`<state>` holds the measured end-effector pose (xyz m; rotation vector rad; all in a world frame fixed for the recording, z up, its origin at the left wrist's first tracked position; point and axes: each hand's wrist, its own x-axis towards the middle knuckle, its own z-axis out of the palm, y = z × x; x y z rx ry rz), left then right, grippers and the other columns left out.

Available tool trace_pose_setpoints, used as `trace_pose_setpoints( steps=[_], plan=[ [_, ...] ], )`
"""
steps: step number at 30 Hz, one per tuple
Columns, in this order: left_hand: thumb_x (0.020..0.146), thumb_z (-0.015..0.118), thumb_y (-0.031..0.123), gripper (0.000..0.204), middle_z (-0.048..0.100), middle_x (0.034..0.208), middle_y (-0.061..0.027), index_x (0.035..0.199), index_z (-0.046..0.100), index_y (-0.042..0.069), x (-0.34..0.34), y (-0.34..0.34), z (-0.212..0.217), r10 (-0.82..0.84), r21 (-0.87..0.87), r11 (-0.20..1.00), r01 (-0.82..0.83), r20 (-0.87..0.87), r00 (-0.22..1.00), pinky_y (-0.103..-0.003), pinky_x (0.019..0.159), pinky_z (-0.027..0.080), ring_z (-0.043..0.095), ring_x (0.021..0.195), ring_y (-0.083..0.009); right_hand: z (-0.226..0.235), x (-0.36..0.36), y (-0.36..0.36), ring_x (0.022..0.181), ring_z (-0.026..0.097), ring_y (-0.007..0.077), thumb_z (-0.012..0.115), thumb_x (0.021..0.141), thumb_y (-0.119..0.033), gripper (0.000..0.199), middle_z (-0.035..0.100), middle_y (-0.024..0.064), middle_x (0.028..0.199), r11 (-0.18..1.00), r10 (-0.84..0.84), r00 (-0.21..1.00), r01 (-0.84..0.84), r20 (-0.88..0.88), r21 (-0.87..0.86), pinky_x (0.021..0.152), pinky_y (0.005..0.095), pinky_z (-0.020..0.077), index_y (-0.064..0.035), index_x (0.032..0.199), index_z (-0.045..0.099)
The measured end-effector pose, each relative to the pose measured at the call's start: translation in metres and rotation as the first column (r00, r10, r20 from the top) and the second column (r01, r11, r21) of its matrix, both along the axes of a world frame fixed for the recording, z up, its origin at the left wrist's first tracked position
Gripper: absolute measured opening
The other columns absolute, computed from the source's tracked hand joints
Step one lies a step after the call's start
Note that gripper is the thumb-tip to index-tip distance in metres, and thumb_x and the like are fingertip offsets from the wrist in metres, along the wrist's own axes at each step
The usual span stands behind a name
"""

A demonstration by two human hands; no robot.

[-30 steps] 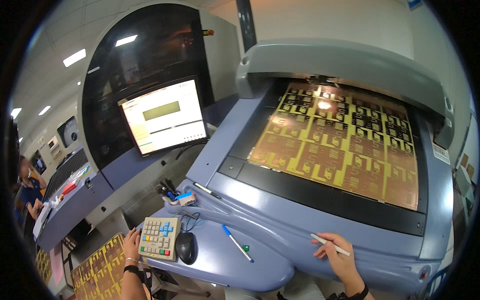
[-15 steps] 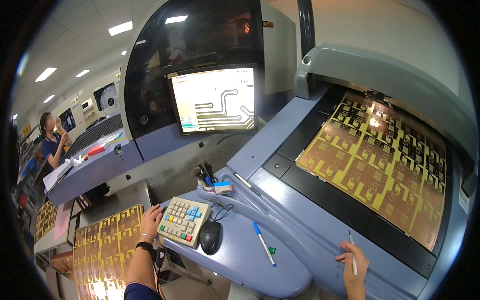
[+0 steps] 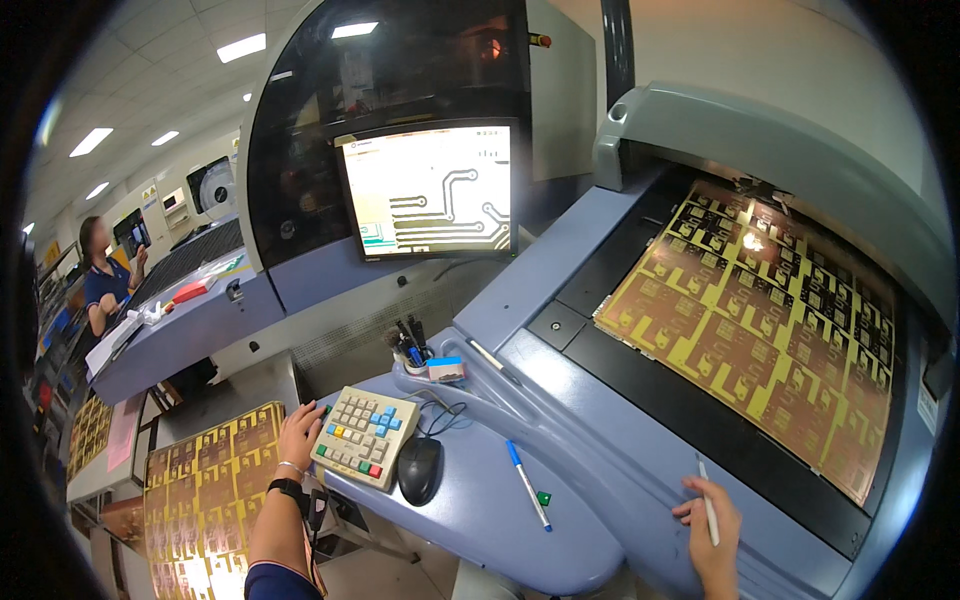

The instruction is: Placing thin metal or circuit boards into an inspection machine, checking the screen for defects, and marking boards with a pen.

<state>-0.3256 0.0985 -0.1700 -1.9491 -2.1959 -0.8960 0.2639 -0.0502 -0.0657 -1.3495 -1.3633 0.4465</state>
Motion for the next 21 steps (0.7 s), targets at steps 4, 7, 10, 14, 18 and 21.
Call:
trace_pose_setpoints(
  steps=[4,7,10,14,18,21],
  plan=[
    [0.089,0.052,0.024,0.028,0.053,0.129,-0.0043,0.115,0.063,0.018,-0.005,0.000,0.001,-0.040,0.013,0.999,0.039,0.050,0.998,-0.046,0.106,0.027,0.044,0.125,-0.0260,0.056,0.019,0.020,0.069,0.063,0.0157,0.047,0.093,-0.011,0.025,0.065,0.0139,0.098,0.997,0.054,0.996,-0.058,0.065,0.054,0.061,0.0259,0.0505,0.0024,0.111,0.058],
    [0.089,0.052,0.021,0.028,0.054,0.128,-0.0058,0.114,0.063,0.017,-0.009,-0.012,0.004,0.005,-0.006,1.000,-0.005,0.060,0.998,-0.046,0.106,0.027,0.045,0.123,-0.0265,0.107,0.046,0.057,0.065,0.059,0.0121,0.050,0.093,-0.016,0.025,0.066,0.0093,0.088,0.980,0.035,0.934,-0.103,0.355,0.173,0.059,0.0235,0.0472,0.0016,0.104,0.064],
    [0.088,0.052,0.017,0.030,0.054,0.128,-0.0072,0.116,0.061,0.012,-0.013,-0.006,-0.002,-0.015,0.014,1.000,0.016,-0.015,1.000,-0.039,0.103,0.032,0.047,0.119,-0.0272,0.150,0.090,0.100,0.059,0.053,0.0096,0.053,0.093,-0.016,0.022,0.060,0.0026,0.072,0.906,-0.213,0.819,-0.038,0.533,0.421,0.053,0.0220,0.0409,0.0000,0.097,0.067],
    [0.086,0.052,0.015,0.036,0.055,0.127,-0.0094,0.122,0.057,0.010,-0.014,-0.009,-0.004,-0.017,0.031,0.999,0.017,-0.003,1.000,-0.040,0.104,0.030,0.047,0.120,-0.0295,0.180,0.137,0.176,0.057,0.051,0.0062,0.054,0.093,-0.022,0.022,0.057,-0.0003,0.068,0.895,-0.252,0.949,0.154,0.191,0.418,0.050,0.0196,0.0391,-0.0017,0.092,0.062],
    [0.085,0.050,0.009,0.045,0.055,0.125,-0.0134,0.129,0.050,0.009,-0.005,0.004,-0.004,-0.012,-0.003,1.000,0.013,0.057,0.998,-0.040,0.102,0.033,0.047,0.119,-0.0309,0.180,0.226,0.242,0.060,0.055,0.0060,0.057,0.091,-0.023,0.022,0.062,0.0025,0.073,0.866,-0.299,0.943,0.331,-0.144,0.375,0.051,0.0191,0.0447,-0.0016,0.090,0.060],
    [0.084,0.050,0.006,0.047,0.055,0.125,-0.0144,0.131,0.049,0.008,-0.009,-0.001,-0.004,-0.012,0.019,1.000,0.009,0.157,0.987,-0.038,0.101,0.034,0.049,0.118,-0.0300,0.169,0.250,0.291,0.061,0.054,0.0059,0.055,0.092,-0.023,0.021,0.059,0.0021,0.076,0.874,-0.387,0.904,0.423,-0.184,0.238,0.051,0.0186,0.0441,-0.0022,0.094,0.057]
  ],
)
